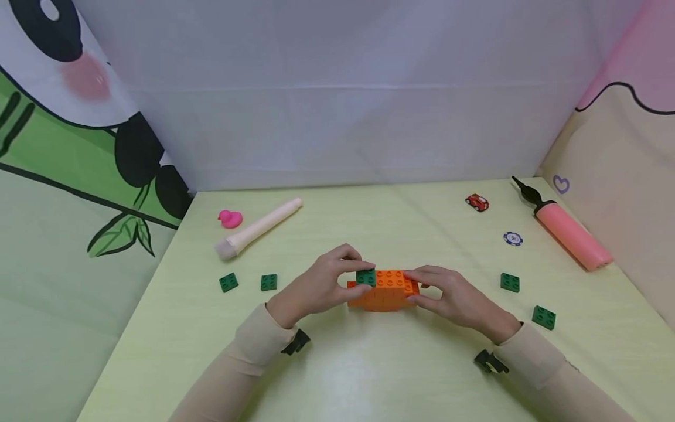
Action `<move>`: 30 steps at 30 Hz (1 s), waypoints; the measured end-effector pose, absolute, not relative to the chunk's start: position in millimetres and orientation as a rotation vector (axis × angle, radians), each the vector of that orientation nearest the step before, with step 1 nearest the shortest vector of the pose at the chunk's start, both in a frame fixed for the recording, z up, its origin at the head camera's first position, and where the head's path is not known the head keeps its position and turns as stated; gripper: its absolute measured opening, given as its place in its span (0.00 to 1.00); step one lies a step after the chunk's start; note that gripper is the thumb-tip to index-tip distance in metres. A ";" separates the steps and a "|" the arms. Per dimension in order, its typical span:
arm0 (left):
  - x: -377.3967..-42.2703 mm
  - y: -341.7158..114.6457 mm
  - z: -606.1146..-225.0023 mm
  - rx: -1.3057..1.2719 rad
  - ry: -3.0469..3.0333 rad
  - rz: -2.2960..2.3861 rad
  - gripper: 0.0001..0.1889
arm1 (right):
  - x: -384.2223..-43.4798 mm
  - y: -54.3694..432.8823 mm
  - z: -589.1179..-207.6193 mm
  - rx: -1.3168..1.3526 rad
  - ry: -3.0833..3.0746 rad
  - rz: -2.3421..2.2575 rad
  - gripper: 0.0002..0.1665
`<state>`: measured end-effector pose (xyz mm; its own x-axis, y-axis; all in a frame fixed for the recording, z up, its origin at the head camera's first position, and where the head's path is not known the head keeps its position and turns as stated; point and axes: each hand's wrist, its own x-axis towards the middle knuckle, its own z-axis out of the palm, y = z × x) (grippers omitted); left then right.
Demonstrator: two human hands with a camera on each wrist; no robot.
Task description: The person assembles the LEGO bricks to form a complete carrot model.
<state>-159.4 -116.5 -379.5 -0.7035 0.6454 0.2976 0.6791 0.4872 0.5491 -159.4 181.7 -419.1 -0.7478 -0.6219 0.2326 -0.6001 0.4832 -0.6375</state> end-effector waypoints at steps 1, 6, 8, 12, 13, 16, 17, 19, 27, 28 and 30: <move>-159.3 -116.5 -378.8 -1.183 -2.677 -1.011 0.18 | -159.2 181.6 -419.1 -1.105 2.679 -1.133 0.31; -158.6 -116.7 -375.6 -1.152 -2.732 -1.006 0.19 | -159.3 181.0 -419.7 -1.091 2.676 -1.128 0.31; -157.9 -116.6 -375.0 -1.139 -2.747 -1.019 0.19 | -159.4 180.9 -419.8 -1.085 2.673 -1.128 0.31; -157.5 -116.2 -375.9 -1.115 -2.764 -1.016 0.19 | -159.6 181.1 -419.8 -1.064 2.673 -1.120 0.31; -157.2 -116.3 -376.0 -1.114 -2.764 -1.009 0.19 | -159.6 181.2 -419.8 -1.056 2.675 -1.116 0.31; -156.3 -119.1 -376.2 -1.108 -2.767 -0.981 0.22 | -159.5 181.2 -420.2 -1.042 2.680 -1.107 0.32; -155.8 -121.6 -376.3 -1.100 -2.772 -0.981 0.23 | -159.4 181.1 -420.2 -1.043 2.681 -1.105 0.32; -154.6 -129.6 -376.4 -1.072 -2.798 -0.991 0.27 | -159.1 181.0 -420.2 -1.046 2.684 -1.103 0.32; -151.5 -199.0 -388.5 -0.696 -3.036 -0.905 0.32 | -158.4 181.4 -419.8 -1.072 2.690 -1.101 0.31; -151.9 -209.3 -392.3 -0.649 -3.053 -0.874 0.32 | -158.4 181.5 -419.8 -1.069 2.692 -1.099 0.31; -152.6 -228.8 -399.5 -0.565 -3.081 -0.803 0.30 | -158.6 181.8 -419.9 -1.067 2.697 -1.097 0.31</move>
<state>-152.6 -228.8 -399.5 -0.9349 0.3549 -0.0009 0.3093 0.8162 0.4880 -158.6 181.8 -419.9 -0.7626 -0.6126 0.2077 -0.5837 0.5132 -0.6292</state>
